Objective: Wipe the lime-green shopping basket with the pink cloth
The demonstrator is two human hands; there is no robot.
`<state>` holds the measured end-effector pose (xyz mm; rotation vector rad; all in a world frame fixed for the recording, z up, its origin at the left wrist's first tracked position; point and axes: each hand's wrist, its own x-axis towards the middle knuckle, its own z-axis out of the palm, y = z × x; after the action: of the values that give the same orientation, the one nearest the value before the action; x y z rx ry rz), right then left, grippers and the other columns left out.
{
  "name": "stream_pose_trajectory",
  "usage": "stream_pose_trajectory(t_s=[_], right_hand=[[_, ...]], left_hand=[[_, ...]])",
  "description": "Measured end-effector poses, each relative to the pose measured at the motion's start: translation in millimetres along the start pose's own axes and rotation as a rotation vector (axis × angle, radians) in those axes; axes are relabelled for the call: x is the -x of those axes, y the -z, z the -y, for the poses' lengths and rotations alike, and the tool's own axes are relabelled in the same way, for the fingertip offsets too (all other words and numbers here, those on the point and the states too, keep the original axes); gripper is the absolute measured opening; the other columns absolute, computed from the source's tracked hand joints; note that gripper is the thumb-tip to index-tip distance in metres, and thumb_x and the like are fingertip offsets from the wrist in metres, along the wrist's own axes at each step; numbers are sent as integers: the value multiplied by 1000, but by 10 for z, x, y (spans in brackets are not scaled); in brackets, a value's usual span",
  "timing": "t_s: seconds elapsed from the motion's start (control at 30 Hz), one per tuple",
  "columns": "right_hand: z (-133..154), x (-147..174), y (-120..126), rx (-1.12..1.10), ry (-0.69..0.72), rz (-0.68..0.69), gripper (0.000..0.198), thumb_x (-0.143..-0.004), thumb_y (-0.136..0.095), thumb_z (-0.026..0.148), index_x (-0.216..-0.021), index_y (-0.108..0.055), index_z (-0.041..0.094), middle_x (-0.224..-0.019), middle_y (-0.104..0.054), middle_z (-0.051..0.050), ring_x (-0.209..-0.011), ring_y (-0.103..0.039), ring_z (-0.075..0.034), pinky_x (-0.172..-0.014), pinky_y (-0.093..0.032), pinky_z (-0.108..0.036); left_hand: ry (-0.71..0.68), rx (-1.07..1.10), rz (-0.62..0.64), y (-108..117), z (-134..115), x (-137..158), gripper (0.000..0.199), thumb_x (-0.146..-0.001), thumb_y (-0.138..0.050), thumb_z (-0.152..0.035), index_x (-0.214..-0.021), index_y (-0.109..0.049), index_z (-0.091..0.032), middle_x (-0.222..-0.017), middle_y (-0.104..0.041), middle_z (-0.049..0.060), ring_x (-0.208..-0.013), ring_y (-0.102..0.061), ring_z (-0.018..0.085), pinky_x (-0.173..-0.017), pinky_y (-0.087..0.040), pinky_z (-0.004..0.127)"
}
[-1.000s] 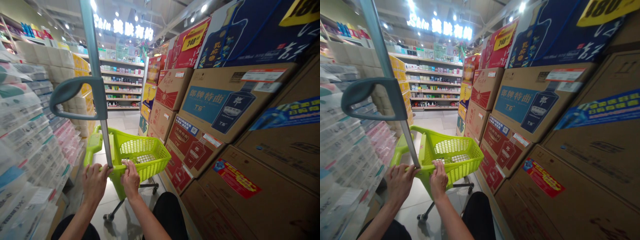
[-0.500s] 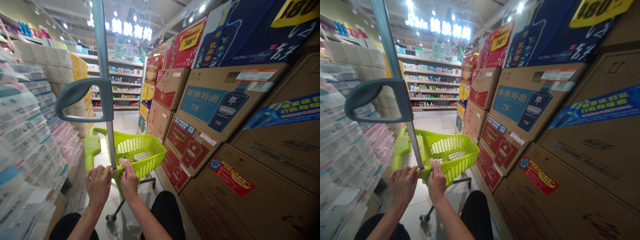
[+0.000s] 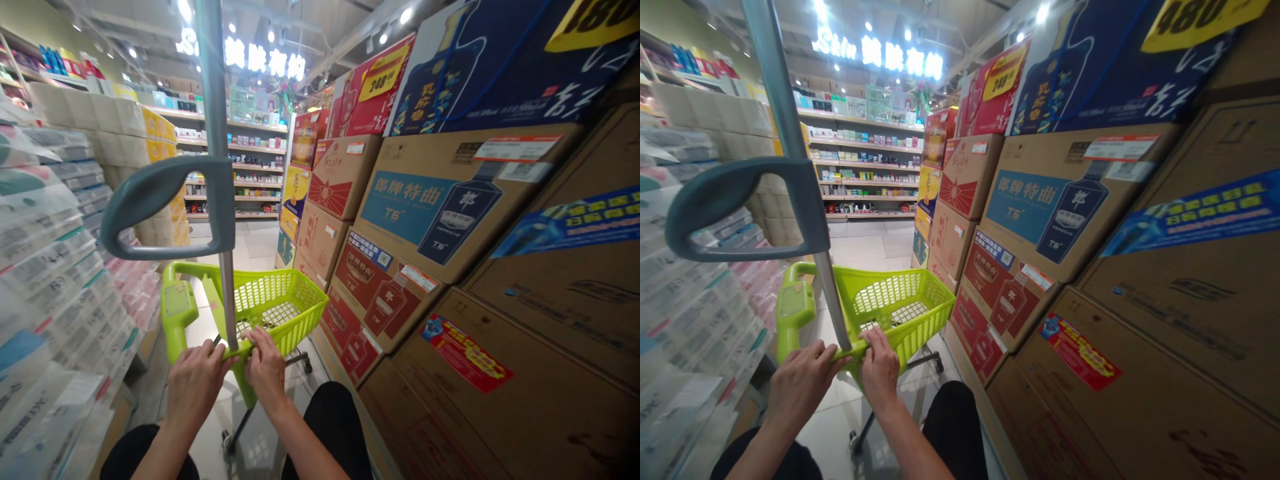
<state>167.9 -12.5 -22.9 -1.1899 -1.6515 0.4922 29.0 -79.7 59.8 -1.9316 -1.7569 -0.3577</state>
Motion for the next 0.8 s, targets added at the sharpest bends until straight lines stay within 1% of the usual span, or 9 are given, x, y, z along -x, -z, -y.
stream_pose_trajectory(t_s=[0.1,0.2,0.27,0.43,0.5,0.6,0.67,0.73,0.8], right_hand=[[78,13,8,-40,43,51,55,-81,-40,4,-123,-64,29,-134,-59,1,-127,-53,-14,-109,-41,-30],[56,-61,20,-11,-26,24,50,-83,-41,8,-123,-64,26,-132,-61,-1,-125,-55,-16,-109,-41,-33],[62,-90,10,6,-63,-8,51,-82,-41,7,-125,-64,24,-132,-61,-2,-126,-55,-17,-110,-41,-34],[69,-114,29,-18,39,19,60,-80,-39,4,-132,-58,28,-137,-58,1,-130,-50,-13,-112,-38,-31],[9,-165,84,11,-4,-5,55,-82,-40,6,-128,-61,27,-133,-60,0,-127,-54,-16,-111,-40,-34],[-66,-216,162,47,-76,-55,51,-83,-41,8,-125,-65,24,-129,-63,-3,-124,-56,-19,-111,-41,-39],[-58,-183,184,28,-40,-54,54,-82,-40,7,-127,-63,25,-132,-62,-1,-127,-54,-18,-112,-40,-38],[-23,-120,182,-15,28,-25,59,-80,-39,4,-131,-59,27,-136,-58,1,-130,-51,-15,-113,-38,-34],[-5,-88,166,-42,64,11,61,-80,-39,4,-133,-57,29,-139,-56,2,-131,-50,-14,-112,-39,-31]], left_hand=[[43,19,23,8,-20,-52,29,-94,-45,-42,-81,-63,-23,-77,-61,2,-74,-57,21,-71,-31,34],[64,49,46,-9,-39,-119,31,-95,-42,-43,-82,-63,-22,-79,-62,3,-75,-57,21,-71,-32,34],[72,69,46,-33,-84,-158,33,-96,-40,-42,-83,-63,-22,-80,-62,4,-76,-57,21,-72,-33,34],[85,63,18,-117,-296,-192,32,-96,-39,-39,-85,-62,-20,-81,-62,5,-77,-59,23,-74,-36,36],[50,61,18,-146,-328,-186,29,-96,-42,-37,-90,-63,-19,-82,-63,6,-78,-60,24,-73,-37,36],[-78,154,35,-159,-203,-191,28,-93,-48,-38,-107,-63,-20,-88,-68,4,-78,-63,22,-68,-38,33],[-194,267,43,-148,-22,-214,32,-92,-50,-43,-114,-62,-23,-92,-71,2,-78,-65,19,-66,-39,31],[-236,330,20,-130,169,-242,34,-88,-53,-52,-103,-67,-25,-89,-72,1,-81,-66,19,-72,-42,31],[-231,323,2,-119,308,-261,40,-83,-55,-60,-76,-68,-23,-75,-71,1,-76,-65,20,-78,-42,34]])
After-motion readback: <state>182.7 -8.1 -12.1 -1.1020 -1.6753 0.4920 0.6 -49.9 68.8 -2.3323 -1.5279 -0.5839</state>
